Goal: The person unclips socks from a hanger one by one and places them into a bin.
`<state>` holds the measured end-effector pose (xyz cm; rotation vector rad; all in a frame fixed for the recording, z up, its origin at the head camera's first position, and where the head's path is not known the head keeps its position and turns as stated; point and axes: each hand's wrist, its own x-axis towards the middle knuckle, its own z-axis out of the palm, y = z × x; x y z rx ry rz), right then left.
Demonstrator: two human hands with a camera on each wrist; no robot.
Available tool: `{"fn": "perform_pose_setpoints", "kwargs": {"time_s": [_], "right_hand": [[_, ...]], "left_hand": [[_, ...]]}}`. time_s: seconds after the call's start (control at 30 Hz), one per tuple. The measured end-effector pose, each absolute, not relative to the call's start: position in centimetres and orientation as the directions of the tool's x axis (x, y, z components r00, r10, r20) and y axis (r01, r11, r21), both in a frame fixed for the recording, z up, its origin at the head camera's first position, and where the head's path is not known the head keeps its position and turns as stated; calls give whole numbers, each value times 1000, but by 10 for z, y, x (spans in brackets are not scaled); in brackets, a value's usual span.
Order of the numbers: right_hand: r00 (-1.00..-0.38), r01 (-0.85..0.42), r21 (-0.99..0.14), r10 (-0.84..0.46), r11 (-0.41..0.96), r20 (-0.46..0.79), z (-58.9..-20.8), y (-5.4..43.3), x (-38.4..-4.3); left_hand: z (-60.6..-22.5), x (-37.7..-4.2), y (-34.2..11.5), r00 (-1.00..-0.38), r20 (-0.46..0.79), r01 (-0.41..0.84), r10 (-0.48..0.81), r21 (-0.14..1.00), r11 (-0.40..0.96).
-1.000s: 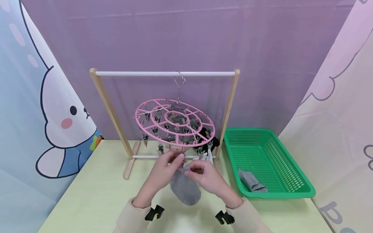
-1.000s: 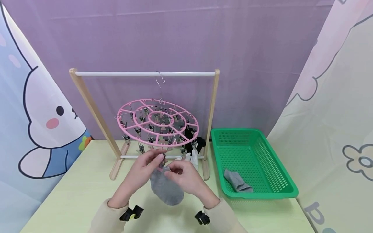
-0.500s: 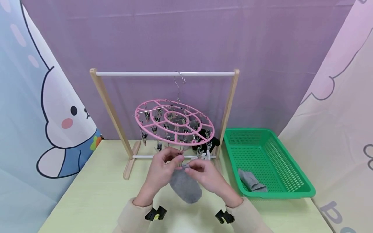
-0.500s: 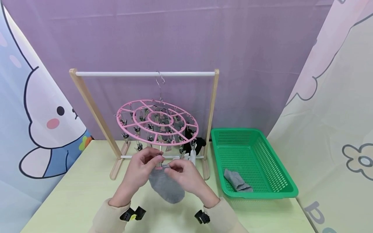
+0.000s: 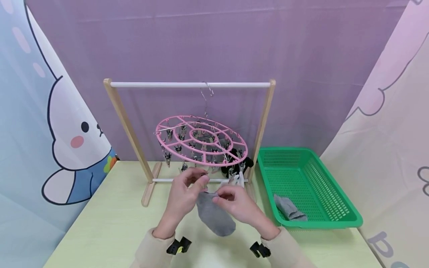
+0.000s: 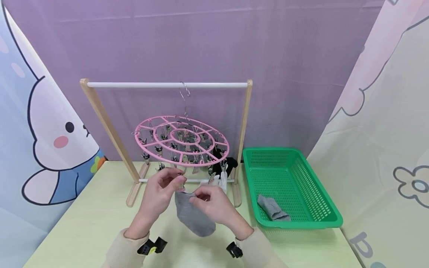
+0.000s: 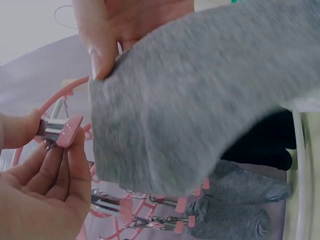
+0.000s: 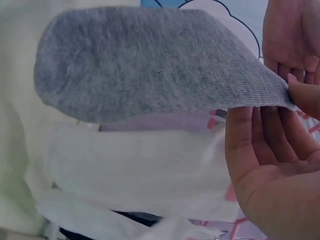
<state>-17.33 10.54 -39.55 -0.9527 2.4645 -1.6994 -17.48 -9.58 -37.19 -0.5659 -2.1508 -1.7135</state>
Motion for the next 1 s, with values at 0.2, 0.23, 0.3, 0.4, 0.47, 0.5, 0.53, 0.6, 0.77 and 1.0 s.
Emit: {"fn": "perform_pose_setpoints", "kwargs": {"time_s": [0.2,0.23,0.3,0.4,0.47,0.5,0.53,0.6,0.77,1.0], "right_hand": [[-821,-479,-833,-476,276,314,-382,117,-170],[-819,-481,-832,-480,276,314,-380,119,-169],[-820,-475,-834,-484,281,304,-377,123,-168],[-832,-455,-838,-479,300,280,-371,130,-167],[-844,-439,-839,-466,321,263,-368,135,-165],[-847,-438,-837,-462,327,262,-366,138,-164],[-851,-437,-834,-456,337,261,-364,141,-164],[-860,-428,-831,-442,355,255,-360,147,-163],[-888,-399,-826,-393,399,239,-349,169,-164],[-910,-385,-807,-331,447,251,-335,200,-165]], "left_hand": [[-370,-173,-100,-873,484,488,63,862,136],[-370,-173,-100,-876,479,483,61,867,126],[-370,-173,-101,-883,467,470,55,874,120],[-371,-174,-102,-892,450,452,50,883,122],[-371,-174,-102,-897,439,441,42,889,121],[-372,-174,-103,-900,433,435,39,893,114],[-372,-174,-103,-903,429,430,36,896,107],[-372,-174,-103,-904,426,426,29,898,108],[-375,-176,-102,-906,422,422,31,895,142],[-377,-177,-104,-898,438,438,33,886,152]]}}
